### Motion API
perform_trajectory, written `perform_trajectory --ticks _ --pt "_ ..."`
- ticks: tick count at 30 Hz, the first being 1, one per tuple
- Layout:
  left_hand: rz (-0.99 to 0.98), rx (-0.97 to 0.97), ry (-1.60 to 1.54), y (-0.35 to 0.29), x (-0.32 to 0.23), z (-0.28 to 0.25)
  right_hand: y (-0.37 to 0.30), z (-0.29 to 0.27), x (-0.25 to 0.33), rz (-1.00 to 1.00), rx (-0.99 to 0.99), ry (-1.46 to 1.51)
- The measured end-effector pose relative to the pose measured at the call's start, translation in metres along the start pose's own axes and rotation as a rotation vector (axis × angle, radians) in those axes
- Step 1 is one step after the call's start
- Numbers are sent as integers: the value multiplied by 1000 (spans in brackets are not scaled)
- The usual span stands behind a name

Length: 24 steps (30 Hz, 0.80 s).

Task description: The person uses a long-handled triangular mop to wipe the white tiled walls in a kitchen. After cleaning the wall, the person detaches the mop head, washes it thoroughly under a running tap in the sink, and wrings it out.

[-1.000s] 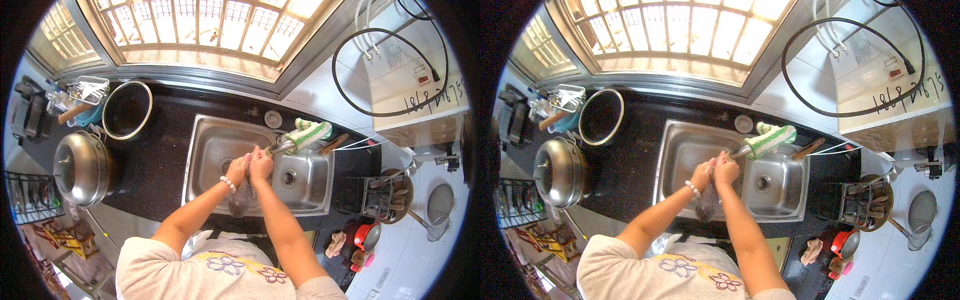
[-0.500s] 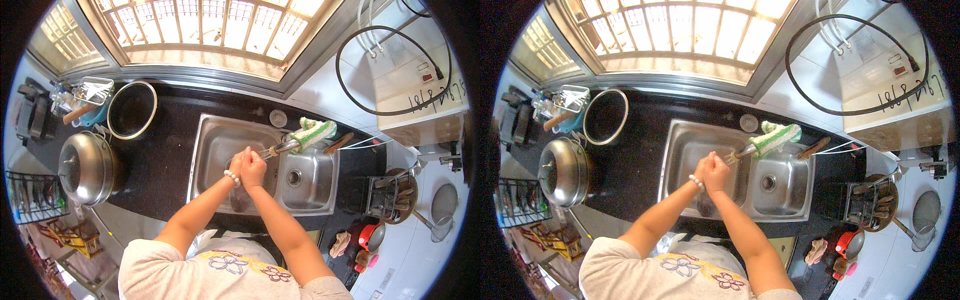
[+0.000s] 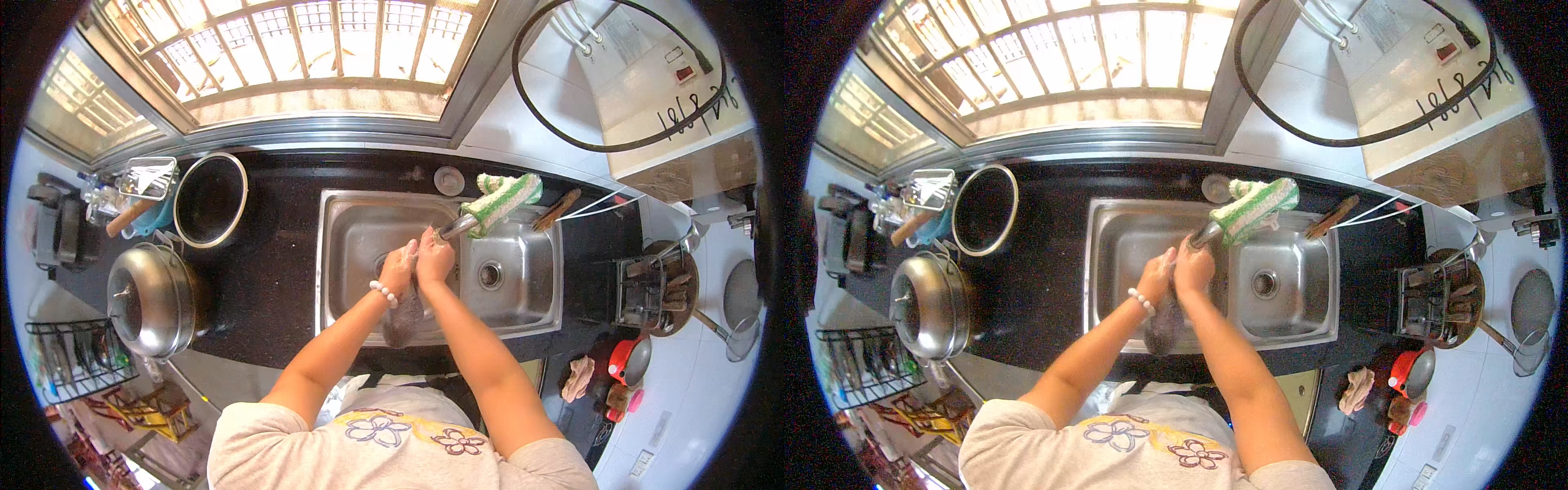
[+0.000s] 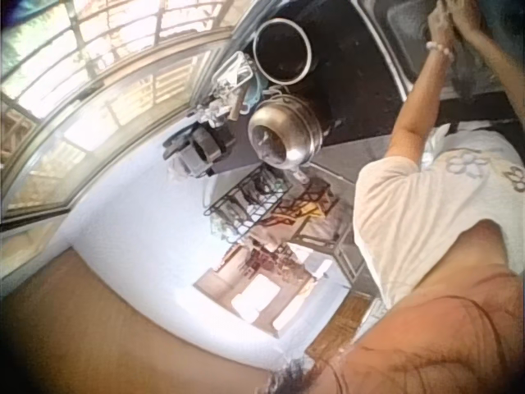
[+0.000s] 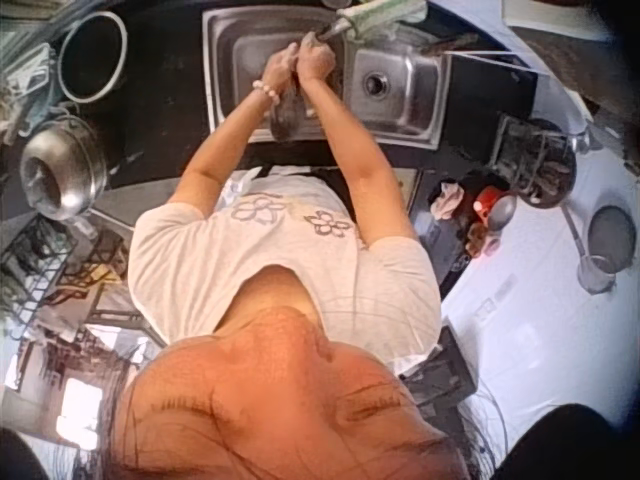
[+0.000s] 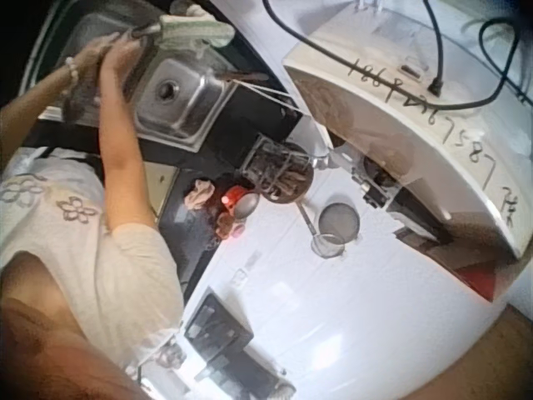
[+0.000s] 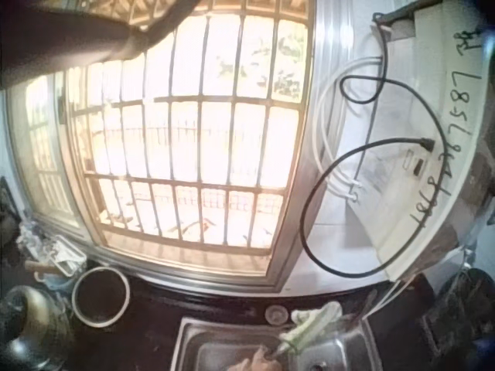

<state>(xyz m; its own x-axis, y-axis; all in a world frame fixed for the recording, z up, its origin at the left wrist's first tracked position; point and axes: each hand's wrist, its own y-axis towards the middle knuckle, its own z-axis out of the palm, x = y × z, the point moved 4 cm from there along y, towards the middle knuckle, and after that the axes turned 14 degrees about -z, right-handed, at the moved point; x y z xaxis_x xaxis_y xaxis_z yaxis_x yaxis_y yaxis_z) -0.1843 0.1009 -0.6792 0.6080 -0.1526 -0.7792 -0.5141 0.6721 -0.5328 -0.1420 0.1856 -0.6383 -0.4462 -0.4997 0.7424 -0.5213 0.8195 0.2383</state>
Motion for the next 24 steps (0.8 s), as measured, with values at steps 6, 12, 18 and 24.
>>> perform_trajectory --ticks 6,12,18,24 --pt "-141 -1 -13 7 15 -1 4 -10 4 87 8 -81" --pt "-160 -45 -18 7 -4 -6 -9 14 -59 432 -31 544" --pt "132 83 332 6 -12 4 -16 -22 31 5 108 43" --pt "95 -38 412 16 -7 6 -3 -12 -8 69 -77 26"
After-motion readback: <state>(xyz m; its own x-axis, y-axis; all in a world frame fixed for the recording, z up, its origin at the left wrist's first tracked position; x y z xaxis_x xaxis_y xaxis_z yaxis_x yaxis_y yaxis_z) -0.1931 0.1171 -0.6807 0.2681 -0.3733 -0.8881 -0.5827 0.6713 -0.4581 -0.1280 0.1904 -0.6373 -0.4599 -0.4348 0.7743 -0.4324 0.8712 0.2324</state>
